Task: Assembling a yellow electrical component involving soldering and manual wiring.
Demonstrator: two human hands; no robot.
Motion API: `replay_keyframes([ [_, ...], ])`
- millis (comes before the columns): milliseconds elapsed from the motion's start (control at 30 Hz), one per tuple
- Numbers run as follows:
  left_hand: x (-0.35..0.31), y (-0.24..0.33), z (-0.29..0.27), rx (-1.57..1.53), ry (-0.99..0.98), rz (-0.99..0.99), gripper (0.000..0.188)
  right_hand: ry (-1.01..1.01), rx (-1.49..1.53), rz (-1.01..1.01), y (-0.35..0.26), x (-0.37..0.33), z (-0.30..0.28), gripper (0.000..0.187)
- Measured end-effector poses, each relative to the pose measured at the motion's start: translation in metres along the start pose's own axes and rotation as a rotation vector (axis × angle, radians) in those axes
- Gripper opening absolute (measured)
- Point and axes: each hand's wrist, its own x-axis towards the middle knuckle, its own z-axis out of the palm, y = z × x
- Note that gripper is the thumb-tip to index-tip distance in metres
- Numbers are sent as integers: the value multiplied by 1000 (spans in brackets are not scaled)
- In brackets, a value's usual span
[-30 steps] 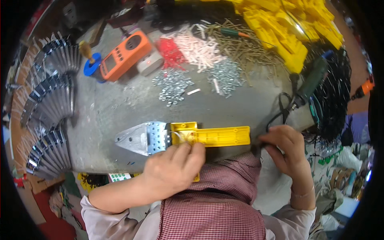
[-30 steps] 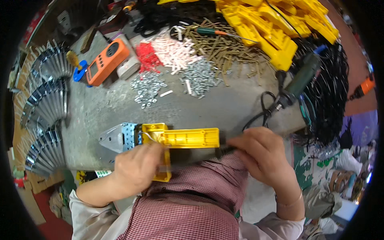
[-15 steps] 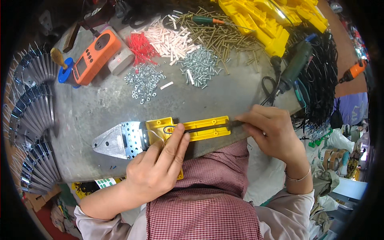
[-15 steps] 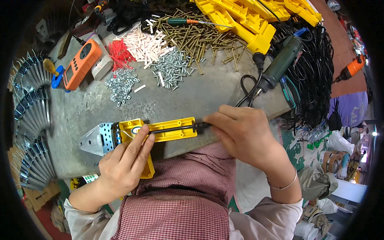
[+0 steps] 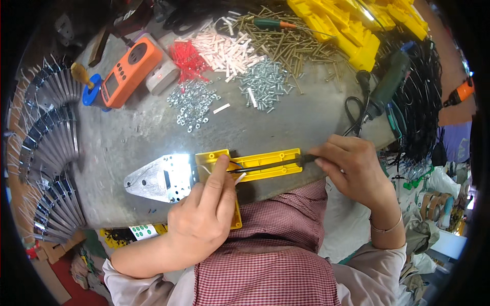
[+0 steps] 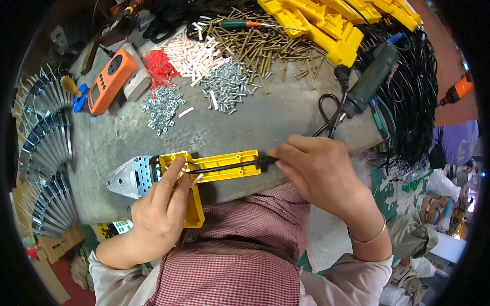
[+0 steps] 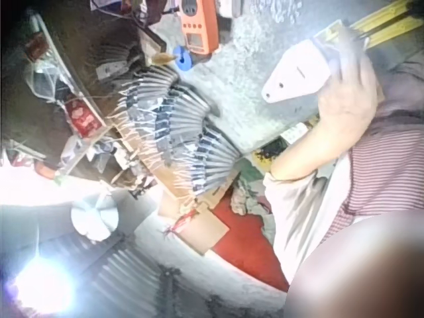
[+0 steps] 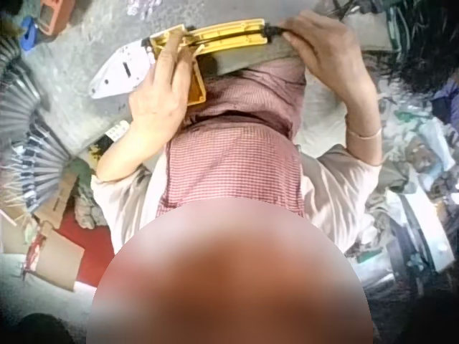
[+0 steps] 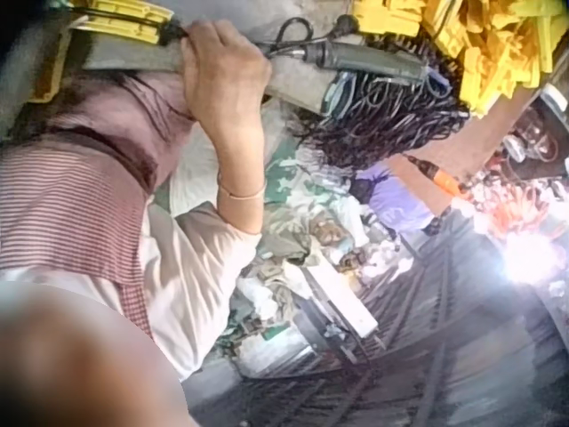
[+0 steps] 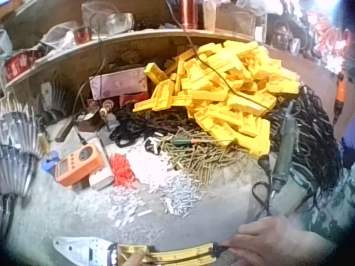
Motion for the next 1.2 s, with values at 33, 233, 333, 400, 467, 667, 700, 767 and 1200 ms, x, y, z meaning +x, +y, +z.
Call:
replay_keyframes([
  [33, 3, 1, -3, -20, 23, 34, 27, 11, -11, 8, 3, -6, -2, 13],
  [233, -18, -6, 7, -159, -50, -153, 29, -11, -92, -112, 5, -4, 21, 14],
  [333, -6, 8, -18, -76, -250, -248, 39, 69, -62, -156, 8, -2, 34, 15],
  [400, 1, 14, -26, -35, -317, -146, 41, 116, -104, -126, 6, -9, 32, 15],
  [467, 4, 14, -25, -30, -290, -75, 43, 98, -102, -129, 8, -13, 30, 16],
  [667, -1, 11, -13, 16, -197, -96, 43, 110, -125, -151, 12, -8, 31, 17],
  [700, -1, 10, -10, 53, -179, -75, 41, 106, -119, -149, 13, -7, 31, 16],
  [767, -1, 8, -8, 92, -160, -52, 39, 139, -97, -157, 15, -6, 33, 16],
  [1200, -15, 2, -6, 101, -96, -32, 29, 129, -116, -168, 14, 1, 38, 15],
])
